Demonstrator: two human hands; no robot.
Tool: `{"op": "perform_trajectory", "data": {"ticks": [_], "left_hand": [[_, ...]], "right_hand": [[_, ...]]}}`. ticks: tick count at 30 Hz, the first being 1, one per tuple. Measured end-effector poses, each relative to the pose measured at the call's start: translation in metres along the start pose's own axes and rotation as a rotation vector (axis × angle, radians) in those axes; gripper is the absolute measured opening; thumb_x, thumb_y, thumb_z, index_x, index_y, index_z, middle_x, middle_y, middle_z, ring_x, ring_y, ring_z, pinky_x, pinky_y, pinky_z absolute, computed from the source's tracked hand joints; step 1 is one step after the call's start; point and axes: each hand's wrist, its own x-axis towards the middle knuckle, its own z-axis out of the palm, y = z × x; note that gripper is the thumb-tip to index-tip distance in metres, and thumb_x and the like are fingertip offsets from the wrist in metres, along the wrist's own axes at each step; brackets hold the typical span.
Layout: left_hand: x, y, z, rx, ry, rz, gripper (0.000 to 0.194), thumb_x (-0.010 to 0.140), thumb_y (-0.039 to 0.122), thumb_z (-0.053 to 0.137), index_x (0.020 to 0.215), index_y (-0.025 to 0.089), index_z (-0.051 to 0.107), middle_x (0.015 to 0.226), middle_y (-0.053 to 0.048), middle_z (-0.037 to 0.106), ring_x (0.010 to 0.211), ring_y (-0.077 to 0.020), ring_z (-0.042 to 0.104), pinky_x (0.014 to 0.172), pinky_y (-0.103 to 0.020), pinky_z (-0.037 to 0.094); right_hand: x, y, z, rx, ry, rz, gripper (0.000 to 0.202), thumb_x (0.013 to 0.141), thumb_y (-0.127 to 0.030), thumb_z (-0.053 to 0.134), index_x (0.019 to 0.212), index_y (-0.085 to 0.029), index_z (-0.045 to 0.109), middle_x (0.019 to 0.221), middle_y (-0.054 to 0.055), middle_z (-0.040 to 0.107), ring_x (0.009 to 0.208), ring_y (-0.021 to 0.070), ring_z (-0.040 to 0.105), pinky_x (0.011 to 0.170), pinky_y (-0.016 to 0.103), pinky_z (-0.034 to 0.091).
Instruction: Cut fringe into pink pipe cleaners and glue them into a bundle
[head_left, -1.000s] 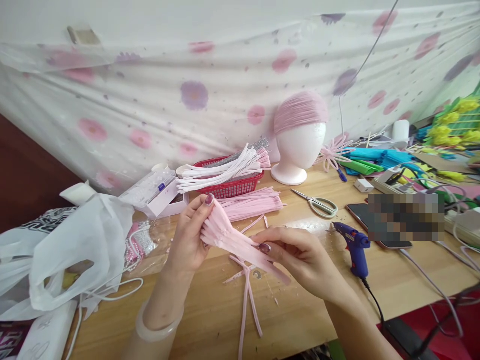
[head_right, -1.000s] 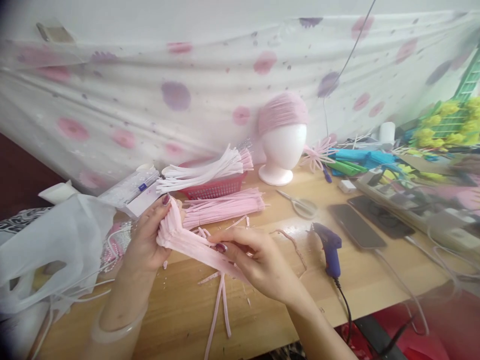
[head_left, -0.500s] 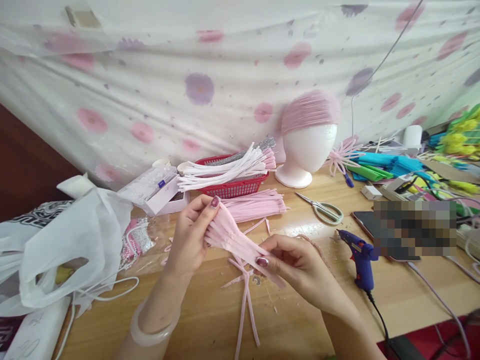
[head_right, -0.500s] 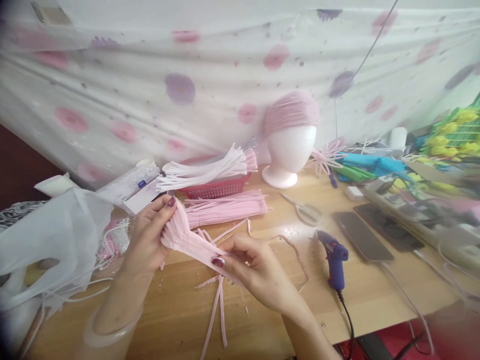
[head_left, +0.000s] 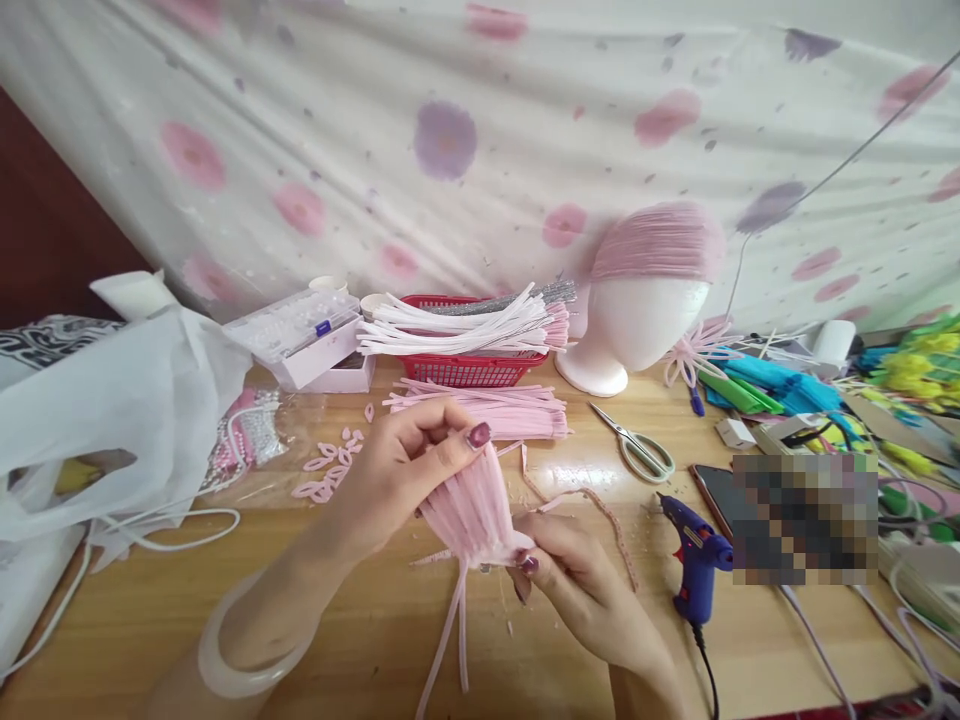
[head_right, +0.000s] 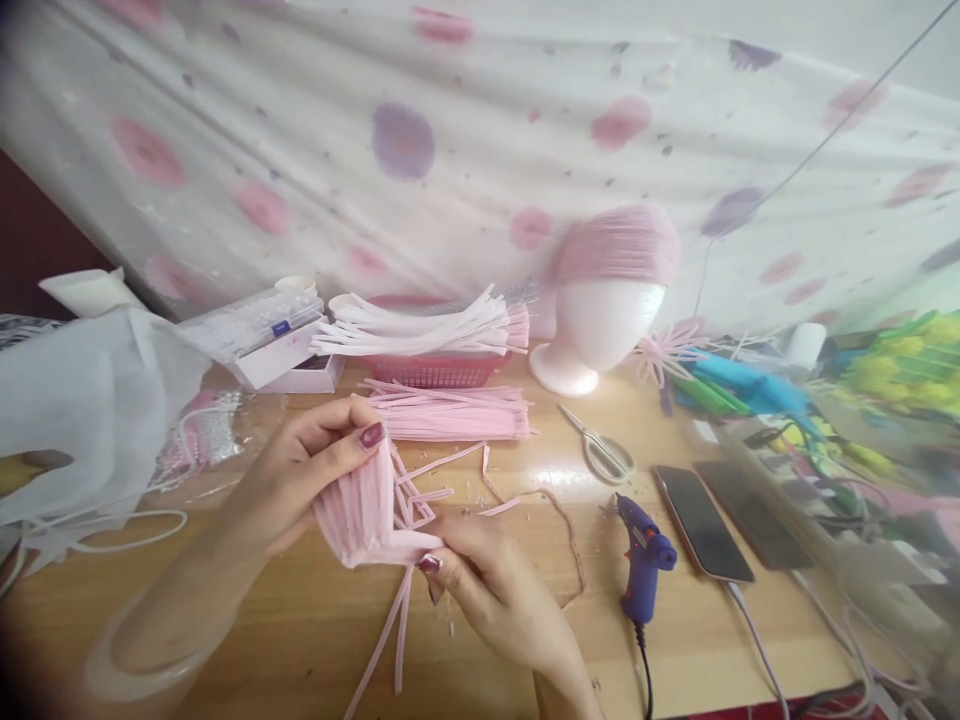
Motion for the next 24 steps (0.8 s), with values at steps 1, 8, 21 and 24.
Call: {"op": "perform_trajectory", "data": {"ticks": [1,8,21,24], "left_hand": [[-0.001,0.001,-0.001,0.023,-0.01,-0.002,0.026,0.081,0.043,0.07,0.072,0.019,0.065,0.059,0.002,0.05,0.048,-0.0089,0.043,0.043,-0.021,0.03],[0.0,0.004,0.0,0.122,-0.024,0.047,0.027,0.081,0.042,0.07,0.067,0.019,0.066,0.058,0.002,0.051,0.049,-0.0085,0.039,0.044,-0.022,0.026],[0.005,0.004,0.003,0.013,-0.121,-0.014,0.039,0.085,0.048,0.062,0.061,0.019,0.054,0.055,0.004,0.041,0.046,-0.0083,0.035,0.041,-0.02,0.023],[0.004,0.005,0.003,0.069,-0.137,0.014,0.035,0.084,0.045,0.063,0.063,0.019,0.057,0.056,0.004,0.045,0.048,-0.0084,0.039,0.043,-0.02,0.026]], "right_hand": [[0.001,-0.001,-0.001,-0.038,0.005,-0.022,0.039,0.102,-0.042,0.04,0.073,-0.02,0.052,0.065,-0.001,0.053,0.062,0.012,0.05,0.061,0.024,0.037],[0.006,-0.009,-0.005,-0.129,0.029,-0.108,0.034,0.101,-0.033,0.045,0.071,-0.02,0.057,0.063,0.0,0.052,0.06,0.0135,0.048,0.06,0.025,0.037],[-0.004,-0.003,-0.01,-0.244,0.045,-0.012,0.024,0.1,-0.03,0.042,0.097,-0.024,0.065,0.072,0.002,0.06,0.07,0.0169,0.058,0.069,0.026,0.047],[-0.003,0.0,-0.012,-0.275,0.011,0.009,0.024,0.1,-0.029,0.042,0.097,-0.023,0.065,0.08,0.003,0.064,0.075,0.0168,0.059,0.071,0.026,0.046]]}}
